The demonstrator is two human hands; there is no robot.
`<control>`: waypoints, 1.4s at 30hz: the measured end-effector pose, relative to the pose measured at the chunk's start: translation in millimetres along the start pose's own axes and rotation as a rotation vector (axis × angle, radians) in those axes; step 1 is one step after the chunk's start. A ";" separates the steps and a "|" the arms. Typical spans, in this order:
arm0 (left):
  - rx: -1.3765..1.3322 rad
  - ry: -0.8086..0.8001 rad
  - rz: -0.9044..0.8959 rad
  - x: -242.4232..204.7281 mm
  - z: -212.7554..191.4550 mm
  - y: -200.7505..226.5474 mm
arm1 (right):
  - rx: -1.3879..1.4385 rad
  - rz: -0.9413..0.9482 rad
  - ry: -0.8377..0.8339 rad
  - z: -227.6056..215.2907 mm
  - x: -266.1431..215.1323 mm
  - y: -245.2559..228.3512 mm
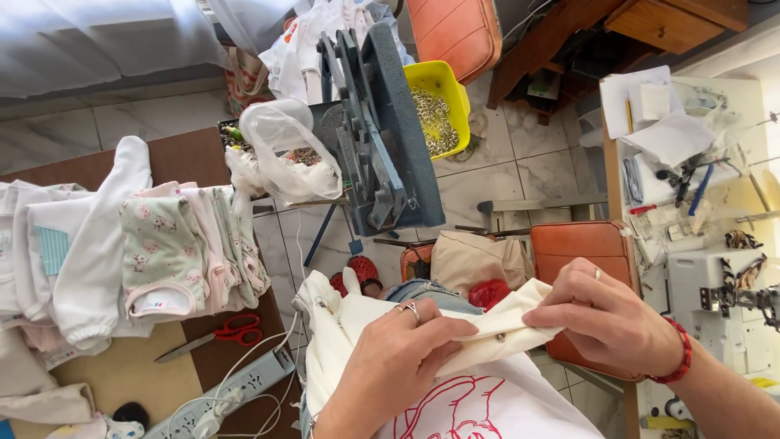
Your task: Attaching snap fasteners to baby garments using a manual press machine and trimming threads with scissors
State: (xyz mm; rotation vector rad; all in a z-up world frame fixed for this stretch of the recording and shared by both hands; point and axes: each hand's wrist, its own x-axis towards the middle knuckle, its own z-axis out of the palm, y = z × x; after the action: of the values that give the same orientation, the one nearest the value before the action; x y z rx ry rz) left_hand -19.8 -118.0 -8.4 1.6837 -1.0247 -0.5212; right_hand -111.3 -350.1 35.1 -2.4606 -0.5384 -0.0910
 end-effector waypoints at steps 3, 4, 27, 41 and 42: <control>-0.100 -0.007 -0.039 1.7 -5.2 5.9 | 0.014 0.005 -0.014 0.4 0.0 1.3; -0.099 -0.007 -0.038 2.3 -3.4 6.5 | 0.012 0.005 -0.013 0.0 0.0 2.5; -0.087 -0.234 -0.151 11.1 6.6 5.4 | 0.133 0.106 0.003 9.8 -4.4 7.7; -0.009 0.016 -0.035 11.6 9.2 -1.6 | 0.593 0.281 -0.134 -2.3 34.3 -11.6; -0.060 -0.008 -0.050 11.5 7.0 -0.3 | 0.802 0.354 -0.126 -1.7 40.9 -15.8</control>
State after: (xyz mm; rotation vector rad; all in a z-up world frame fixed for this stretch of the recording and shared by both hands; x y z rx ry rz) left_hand -18.8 -131.4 -9.5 1.6584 -0.9656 -0.5864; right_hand -80.0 -325.0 52.9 -1.7365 -0.1294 0.3589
